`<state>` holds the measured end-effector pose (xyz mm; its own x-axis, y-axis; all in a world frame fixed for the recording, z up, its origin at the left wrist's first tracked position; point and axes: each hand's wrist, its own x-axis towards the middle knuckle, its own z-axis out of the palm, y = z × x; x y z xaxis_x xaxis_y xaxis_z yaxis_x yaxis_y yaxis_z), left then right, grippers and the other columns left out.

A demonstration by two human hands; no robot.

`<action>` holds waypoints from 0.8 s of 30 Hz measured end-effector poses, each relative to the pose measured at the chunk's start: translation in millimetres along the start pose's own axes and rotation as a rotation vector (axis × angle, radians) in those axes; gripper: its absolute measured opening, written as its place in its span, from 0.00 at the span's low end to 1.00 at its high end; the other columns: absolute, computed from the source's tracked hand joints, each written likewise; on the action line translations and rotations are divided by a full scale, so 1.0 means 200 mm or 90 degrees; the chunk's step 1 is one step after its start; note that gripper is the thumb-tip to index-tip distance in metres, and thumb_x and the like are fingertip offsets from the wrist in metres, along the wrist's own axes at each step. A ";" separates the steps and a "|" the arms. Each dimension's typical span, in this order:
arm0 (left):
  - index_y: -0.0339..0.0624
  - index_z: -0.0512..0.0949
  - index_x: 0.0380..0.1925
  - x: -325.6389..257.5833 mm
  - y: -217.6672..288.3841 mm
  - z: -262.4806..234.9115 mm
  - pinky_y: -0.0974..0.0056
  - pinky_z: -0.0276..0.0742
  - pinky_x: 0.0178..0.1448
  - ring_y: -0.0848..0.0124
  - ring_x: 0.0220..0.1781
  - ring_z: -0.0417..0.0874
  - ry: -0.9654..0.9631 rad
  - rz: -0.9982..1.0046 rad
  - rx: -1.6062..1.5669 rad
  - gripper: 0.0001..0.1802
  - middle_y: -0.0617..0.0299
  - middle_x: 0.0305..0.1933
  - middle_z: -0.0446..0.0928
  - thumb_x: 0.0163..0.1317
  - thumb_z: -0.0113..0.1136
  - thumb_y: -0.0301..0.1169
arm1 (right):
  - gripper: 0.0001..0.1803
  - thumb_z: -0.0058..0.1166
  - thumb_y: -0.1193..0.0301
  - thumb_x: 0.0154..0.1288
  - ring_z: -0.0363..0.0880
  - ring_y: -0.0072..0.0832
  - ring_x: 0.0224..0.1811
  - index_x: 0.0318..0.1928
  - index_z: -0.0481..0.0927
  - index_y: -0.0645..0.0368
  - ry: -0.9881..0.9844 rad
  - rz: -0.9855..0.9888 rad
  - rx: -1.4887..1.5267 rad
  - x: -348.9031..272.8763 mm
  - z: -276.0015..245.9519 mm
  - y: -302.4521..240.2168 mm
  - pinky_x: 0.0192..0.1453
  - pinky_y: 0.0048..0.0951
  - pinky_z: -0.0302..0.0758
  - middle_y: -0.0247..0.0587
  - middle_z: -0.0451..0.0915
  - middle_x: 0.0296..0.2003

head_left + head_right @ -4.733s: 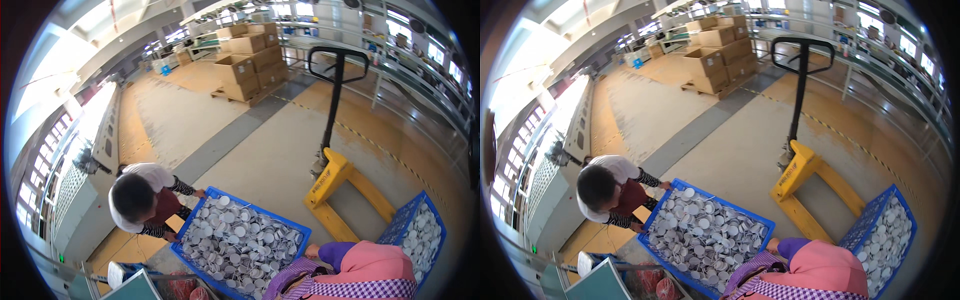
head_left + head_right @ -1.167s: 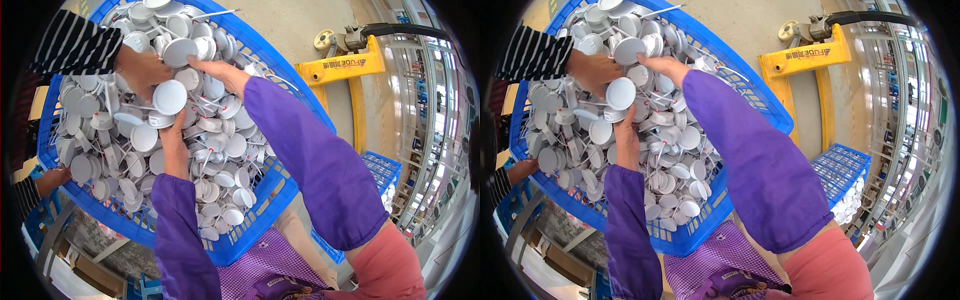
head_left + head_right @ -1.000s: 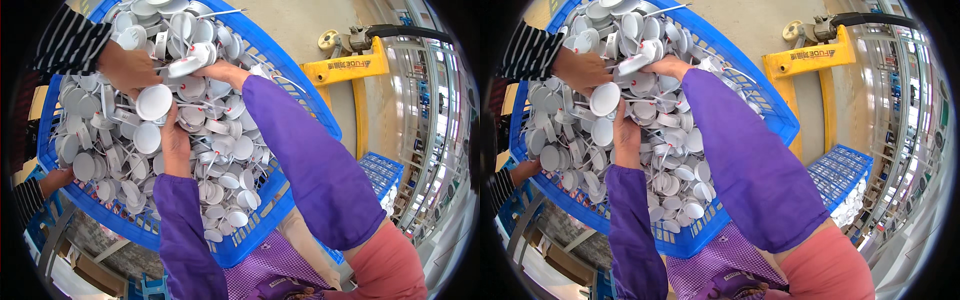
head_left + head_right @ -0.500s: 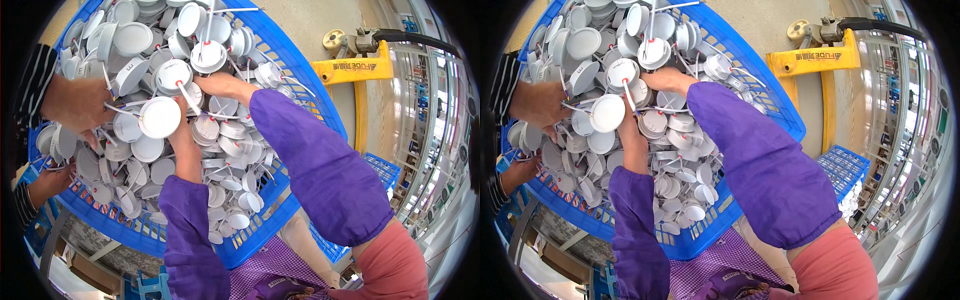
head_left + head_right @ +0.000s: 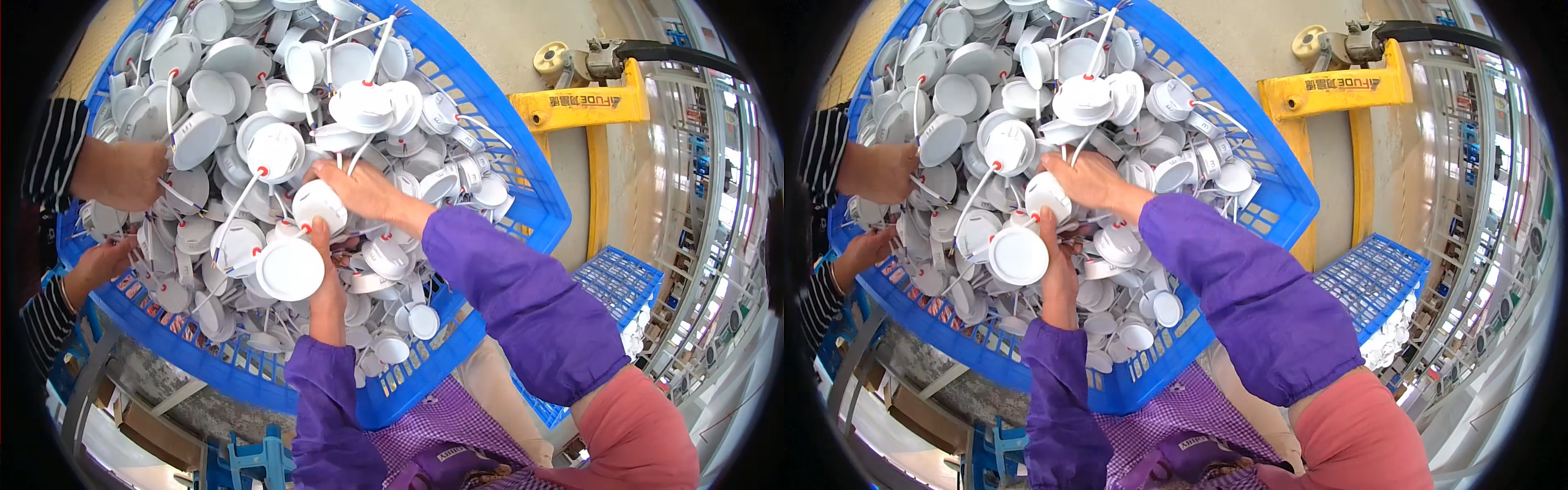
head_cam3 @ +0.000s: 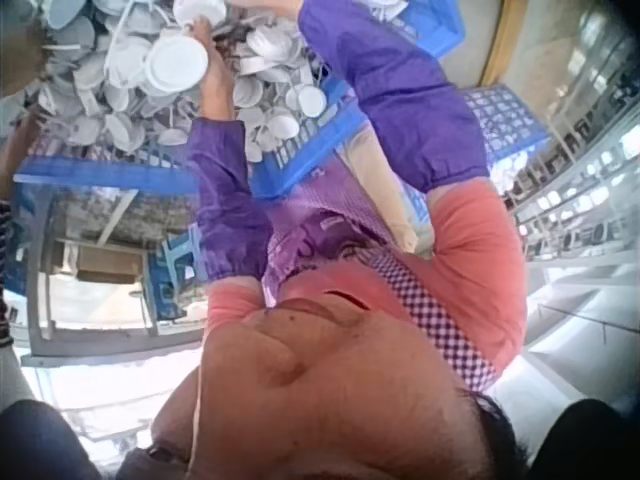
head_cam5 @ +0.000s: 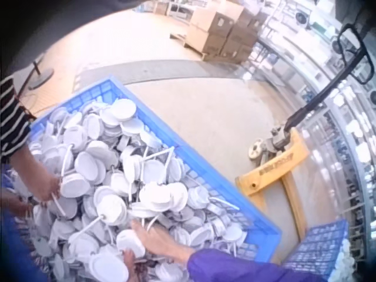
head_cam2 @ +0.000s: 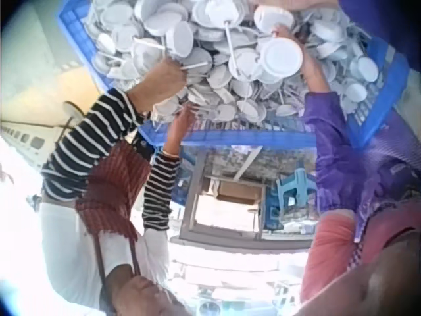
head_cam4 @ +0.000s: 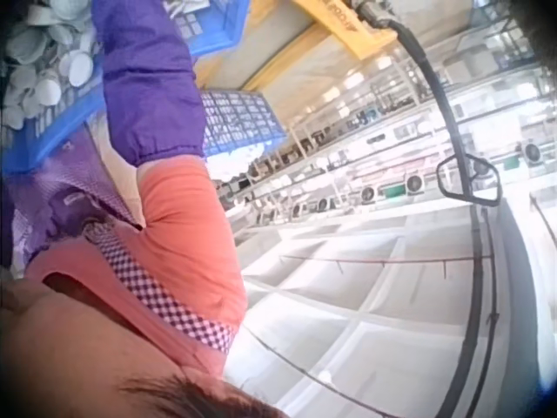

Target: The person attaches clips to round light fixtures by hand at a workbench. After dumping more clips from a bag onto the table, the person carries a blue crate with a coworker and scoops light fixtures from the crate onto the table.

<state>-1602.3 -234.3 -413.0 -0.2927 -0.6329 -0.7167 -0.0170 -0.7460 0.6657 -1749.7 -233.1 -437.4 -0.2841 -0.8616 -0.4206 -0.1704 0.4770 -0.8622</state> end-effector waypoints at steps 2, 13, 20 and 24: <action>0.41 0.76 0.42 -0.06 0.01 -0.08 0.74 0.62 0.21 0.76 0.20 0.77 -0.017 -0.005 0.002 0.22 0.65 0.24 0.77 0.65 0.54 0.51 | 0.24 0.33 0.58 0.72 0.78 0.34 0.36 0.38 0.80 0.61 0.012 -0.005 0.004 -0.08 0.04 -0.11 0.45 0.35 0.72 0.44 0.81 0.34; 0.43 0.76 0.35 -0.57 0.21 -0.02 0.75 0.57 0.18 0.80 0.15 0.69 -0.112 -0.048 0.046 0.18 0.67 0.17 0.72 0.65 0.56 0.48 | 0.25 0.34 0.59 0.75 0.74 0.20 0.29 0.34 0.79 0.63 0.059 -0.001 0.211 -0.51 -0.04 -0.40 0.35 0.25 0.72 0.37 0.79 0.28; 0.45 0.78 0.35 -0.97 0.40 0.08 0.75 0.54 0.17 0.82 0.13 0.65 -0.133 0.002 0.143 0.29 0.68 0.12 0.71 0.65 0.46 0.60 | 0.23 0.30 0.61 0.76 0.75 0.23 0.37 0.38 0.78 0.62 0.028 -0.021 0.145 -0.83 -0.25 -0.83 0.45 0.27 0.71 0.38 0.78 0.34; 0.37 0.79 0.38 -1.03 0.21 -0.35 0.67 0.70 0.21 0.75 0.18 0.74 -0.045 0.108 0.102 0.17 0.61 0.27 0.76 0.71 0.49 0.40 | 0.11 0.42 0.68 0.66 0.76 0.34 0.44 0.45 0.74 0.56 0.040 -0.182 -0.126 -1.05 -0.21 -1.12 0.52 0.32 0.71 0.42 0.77 0.40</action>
<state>-1474.7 -149.4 -251.6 -0.3701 -0.7260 -0.5796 -0.1120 -0.5845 0.8036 -1691.5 -152.6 -144.3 -0.2554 -0.9557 -0.1463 -0.4289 0.2475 -0.8688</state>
